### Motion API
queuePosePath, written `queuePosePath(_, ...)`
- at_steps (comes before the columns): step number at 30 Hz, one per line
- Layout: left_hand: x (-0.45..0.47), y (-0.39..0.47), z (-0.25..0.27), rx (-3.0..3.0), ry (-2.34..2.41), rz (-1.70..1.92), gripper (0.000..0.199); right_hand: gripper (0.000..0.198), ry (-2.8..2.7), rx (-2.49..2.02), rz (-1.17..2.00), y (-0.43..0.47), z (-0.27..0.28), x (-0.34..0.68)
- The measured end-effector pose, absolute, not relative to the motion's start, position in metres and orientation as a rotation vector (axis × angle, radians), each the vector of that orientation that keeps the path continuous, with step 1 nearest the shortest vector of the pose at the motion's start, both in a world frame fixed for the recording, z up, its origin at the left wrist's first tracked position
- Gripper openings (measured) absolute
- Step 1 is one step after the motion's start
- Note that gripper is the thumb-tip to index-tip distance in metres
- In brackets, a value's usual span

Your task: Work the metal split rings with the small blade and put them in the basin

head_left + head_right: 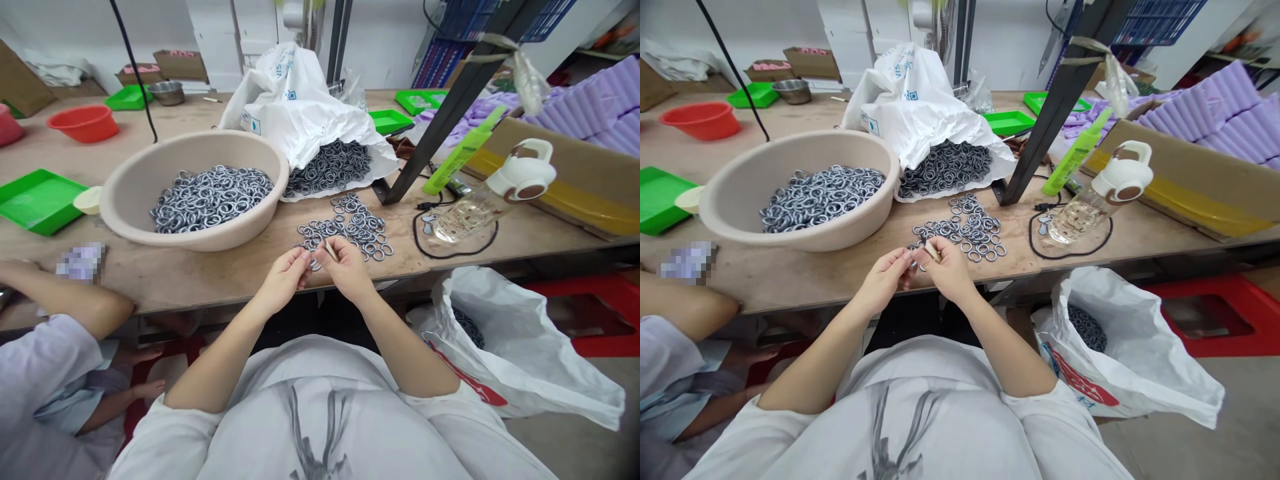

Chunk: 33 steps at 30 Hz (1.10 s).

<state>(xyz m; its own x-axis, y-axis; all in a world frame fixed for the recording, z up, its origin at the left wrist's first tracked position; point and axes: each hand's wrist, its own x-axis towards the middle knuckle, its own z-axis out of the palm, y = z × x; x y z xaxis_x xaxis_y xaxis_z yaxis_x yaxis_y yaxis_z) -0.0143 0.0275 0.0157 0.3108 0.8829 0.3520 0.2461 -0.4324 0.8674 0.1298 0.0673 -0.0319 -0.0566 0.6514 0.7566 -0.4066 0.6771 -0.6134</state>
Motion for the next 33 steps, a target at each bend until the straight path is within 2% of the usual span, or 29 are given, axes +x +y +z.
queuePosePath(6,-0.004,0.012,0.009,1.764,0.83,1.131,0.044,0.056,-1.408,-0.144,0.883,0.054,-0.031,0.131)
queuePosePath(12,-0.002,0.002,0.016,1.591,0.775,1.161,0.047,0.06,-1.607,-0.232,0.389,0.04,-0.03,0.144)
queuePosePath(15,-0.001,0.001,0.017,1.537,0.776,1.18,0.047,0.06,-1.676,-0.287,0.238,0.028,-0.032,0.146)
queuePosePath(20,-0.003,-0.001,0.015,1.54,0.745,1.141,0.047,0.069,-1.736,-0.343,0.247,0.032,-0.033,0.144)
queuePosePath(24,-0.012,-0.007,0.011,1.739,0.698,0.895,0.044,0.077,-1.634,-0.531,0.36,0.063,-0.039,0.148)
queuePosePath(26,-0.019,-0.008,0.011,1.769,0.689,0.852,0.044,0.069,-1.605,-0.691,0.321,0.075,-0.043,0.149)
queuePosePath(29,-0.031,-0.004,0.015,1.673,0.777,1.049,0.039,0.027,-1.714,-0.963,0.187,0.077,-0.049,0.149)
queuePosePath(30,-0.035,-0.001,0.016,1.635,0.826,1.099,0.036,0.022,-1.763,-1.037,0.15,0.075,-0.05,0.148)
queuePosePath(31,-0.039,0.002,0.018,1.601,0.872,1.134,0.035,0.025,-1.808,-1.096,0.118,0.072,-0.05,0.147)
queuePosePath(33,-0.044,0.007,0.019,1.538,0.935,1.204,0.042,0.024,-1.876,-1.175,0.054,0.068,-0.05,0.145)
